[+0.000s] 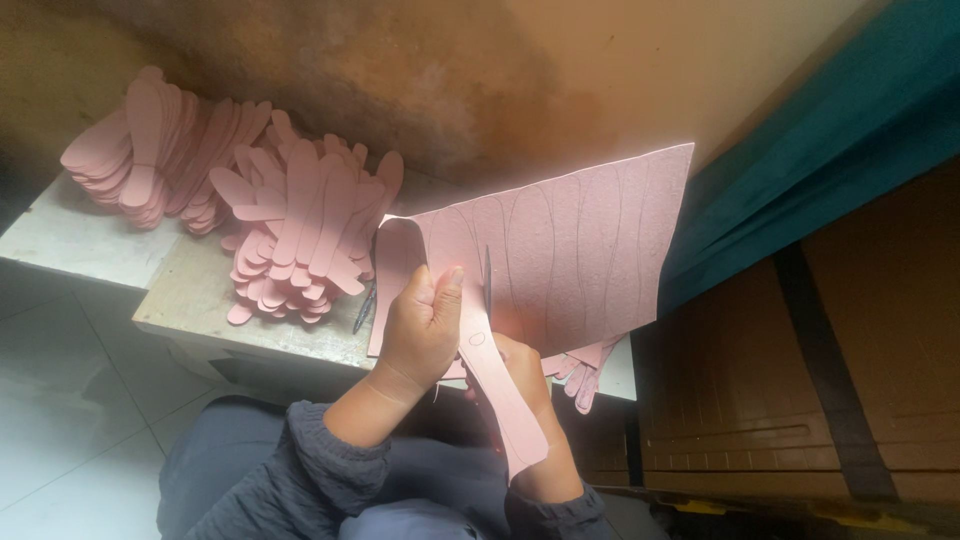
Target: The person uses red-handled scissors to cut pink paper along pre-drawn outlines, producing elongated shapes. They trim the edges of each cutout and place finished pieces into a growing pile on the table. The person repeatedly picks up new sheets, cuts along the lines, and stacks the results.
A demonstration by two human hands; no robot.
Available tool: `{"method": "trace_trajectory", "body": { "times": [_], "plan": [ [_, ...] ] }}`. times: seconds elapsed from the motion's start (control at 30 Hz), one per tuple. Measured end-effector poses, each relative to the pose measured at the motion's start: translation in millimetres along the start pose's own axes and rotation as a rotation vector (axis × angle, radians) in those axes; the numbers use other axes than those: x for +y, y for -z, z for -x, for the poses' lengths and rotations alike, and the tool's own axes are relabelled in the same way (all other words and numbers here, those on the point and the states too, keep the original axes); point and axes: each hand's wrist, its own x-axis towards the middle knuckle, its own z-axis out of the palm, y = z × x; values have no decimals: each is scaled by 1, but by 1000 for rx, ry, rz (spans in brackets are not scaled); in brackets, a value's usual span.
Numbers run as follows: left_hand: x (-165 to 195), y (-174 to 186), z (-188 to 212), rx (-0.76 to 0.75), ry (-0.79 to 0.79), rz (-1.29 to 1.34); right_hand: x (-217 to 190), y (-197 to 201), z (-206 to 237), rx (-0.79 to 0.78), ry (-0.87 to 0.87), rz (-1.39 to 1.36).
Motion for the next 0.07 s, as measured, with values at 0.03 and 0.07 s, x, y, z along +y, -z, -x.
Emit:
{"method": "trace_trajectory", "body": {
  "times": [0.03,0.07],
  "plan": [
    [0,0,0,-4,17,6,2,1,-1,8,3,32],
    [-1,0,0,-8,32,12,4,2,-2,16,7,64]
  ]
}}
